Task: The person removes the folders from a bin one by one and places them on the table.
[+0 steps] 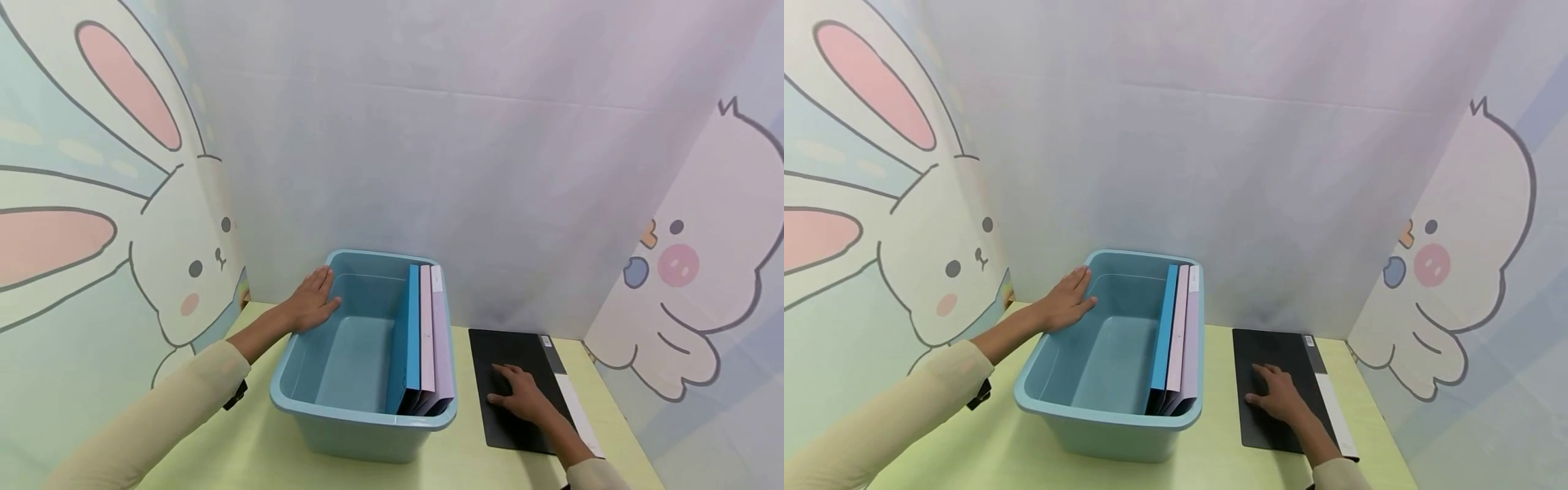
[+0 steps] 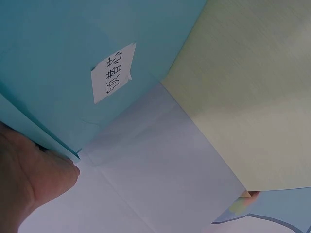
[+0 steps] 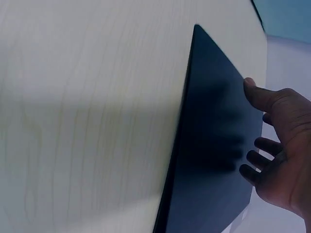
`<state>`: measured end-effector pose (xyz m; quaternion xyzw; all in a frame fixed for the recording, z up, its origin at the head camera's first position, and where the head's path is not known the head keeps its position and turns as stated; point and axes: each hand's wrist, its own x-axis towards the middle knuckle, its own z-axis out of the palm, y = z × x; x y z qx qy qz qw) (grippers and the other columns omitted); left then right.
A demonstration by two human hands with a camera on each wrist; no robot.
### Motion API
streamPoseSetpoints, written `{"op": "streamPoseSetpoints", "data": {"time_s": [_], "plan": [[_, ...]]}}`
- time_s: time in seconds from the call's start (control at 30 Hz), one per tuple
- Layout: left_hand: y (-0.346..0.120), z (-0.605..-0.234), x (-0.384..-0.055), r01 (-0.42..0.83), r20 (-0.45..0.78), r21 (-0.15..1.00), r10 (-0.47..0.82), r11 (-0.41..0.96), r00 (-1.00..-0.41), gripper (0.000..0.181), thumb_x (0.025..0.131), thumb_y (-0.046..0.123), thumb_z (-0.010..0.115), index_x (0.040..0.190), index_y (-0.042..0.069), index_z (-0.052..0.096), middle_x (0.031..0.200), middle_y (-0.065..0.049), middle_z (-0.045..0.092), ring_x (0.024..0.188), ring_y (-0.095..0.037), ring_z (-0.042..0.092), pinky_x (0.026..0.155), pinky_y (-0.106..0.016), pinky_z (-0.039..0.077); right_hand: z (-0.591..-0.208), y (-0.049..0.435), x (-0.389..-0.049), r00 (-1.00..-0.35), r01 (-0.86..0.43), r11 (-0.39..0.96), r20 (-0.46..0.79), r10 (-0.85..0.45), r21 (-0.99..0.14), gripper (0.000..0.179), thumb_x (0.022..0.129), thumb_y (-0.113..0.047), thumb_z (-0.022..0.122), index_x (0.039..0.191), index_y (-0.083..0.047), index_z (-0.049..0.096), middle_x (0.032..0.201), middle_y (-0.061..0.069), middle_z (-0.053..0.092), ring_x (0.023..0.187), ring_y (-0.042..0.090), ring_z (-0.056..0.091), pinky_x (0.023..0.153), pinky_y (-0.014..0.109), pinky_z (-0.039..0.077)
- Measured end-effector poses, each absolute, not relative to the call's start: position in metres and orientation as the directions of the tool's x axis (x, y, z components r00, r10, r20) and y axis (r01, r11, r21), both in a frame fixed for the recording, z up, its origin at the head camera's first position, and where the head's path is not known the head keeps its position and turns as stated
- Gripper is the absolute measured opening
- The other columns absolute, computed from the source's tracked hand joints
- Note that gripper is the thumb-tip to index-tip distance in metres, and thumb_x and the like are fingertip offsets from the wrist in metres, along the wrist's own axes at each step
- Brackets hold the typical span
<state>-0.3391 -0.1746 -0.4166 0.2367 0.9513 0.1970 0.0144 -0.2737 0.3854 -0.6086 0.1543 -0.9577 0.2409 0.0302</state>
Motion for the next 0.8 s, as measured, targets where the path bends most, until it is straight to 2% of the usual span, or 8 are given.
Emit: {"op": "streamPoseSetpoints", "data": {"time_s": [0.07,0.13,0.3,0.4,0.8], "plan": [[-0.174,-0.417,-0.340,0.447,0.068,0.380,0.457,0.810,-0.887,0.079,0.120,0.030,0.041,0.171,-0.021,0.010,0.184,-0.041,0.005,0.174,-0.058,0.005,0.141,-0.071,0.008,-0.618,0.385,-0.278,-0.932,-0.361,0.823,0.147,-0.330,-0.438,0.078,0.106,-0.057,0.075,0.165,-0.011,0.056,0.155,0.044,0.051,0.132,0.078,0.048,0.098,0.084,0.049],[-0.173,-0.417,-0.340,0.446,0.068,0.378,0.456,0.811,-0.887,0.078,0.121,0.030,0.041,0.171,-0.021,0.010,0.184,-0.040,0.006,0.174,-0.058,0.005,0.141,-0.071,0.008,-0.615,0.379,-0.276,-0.932,-0.360,0.828,0.134,-0.336,-0.430,0.074,0.106,-0.051,0.078,0.163,-0.009,0.059,0.156,0.045,0.052,0.132,0.079,0.049,0.098,0.086,0.049],[-0.173,-0.417,-0.340,0.445,0.068,0.373,0.455,0.814,-0.888,0.078,0.121,0.031,0.041,0.171,-0.021,0.010,0.184,-0.040,0.006,0.174,-0.058,0.005,0.141,-0.071,0.008,-0.586,0.355,-0.262,-0.963,-0.234,0.862,-0.015,-0.269,-0.450,0.069,0.101,-0.033,0.086,0.157,-0.001,0.064,0.163,0.046,0.047,0.146,0.080,0.040,0.111,0.089,0.041],[-0.173,-0.417,-0.341,0.445,0.069,0.373,0.454,0.814,-0.888,0.078,0.121,0.030,0.041,0.171,-0.021,0.010,0.184,-0.040,0.006,0.174,-0.058,0.005,0.141,-0.071,0.007,-0.579,0.348,-0.257,-0.969,-0.192,0.883,-0.058,-0.239,-0.429,0.065,0.101,-0.025,0.085,0.157,0.000,0.064,0.166,0.044,0.045,0.150,0.078,0.039,0.116,0.087,0.041],[-0.173,-0.418,-0.343,0.443,0.057,0.380,0.457,0.812,-0.887,0.078,0.121,0.030,0.041,0.171,-0.021,0.010,0.184,-0.040,0.005,0.174,-0.058,0.004,0.141,-0.071,0.008,-0.574,0.366,-0.257,-0.974,-0.157,0.889,-0.081,-0.211,-0.431,0.064,0.100,-0.019,0.086,0.155,0.003,0.062,0.165,0.047,0.044,0.147,0.081,0.038,0.112,0.087,0.044]]}}
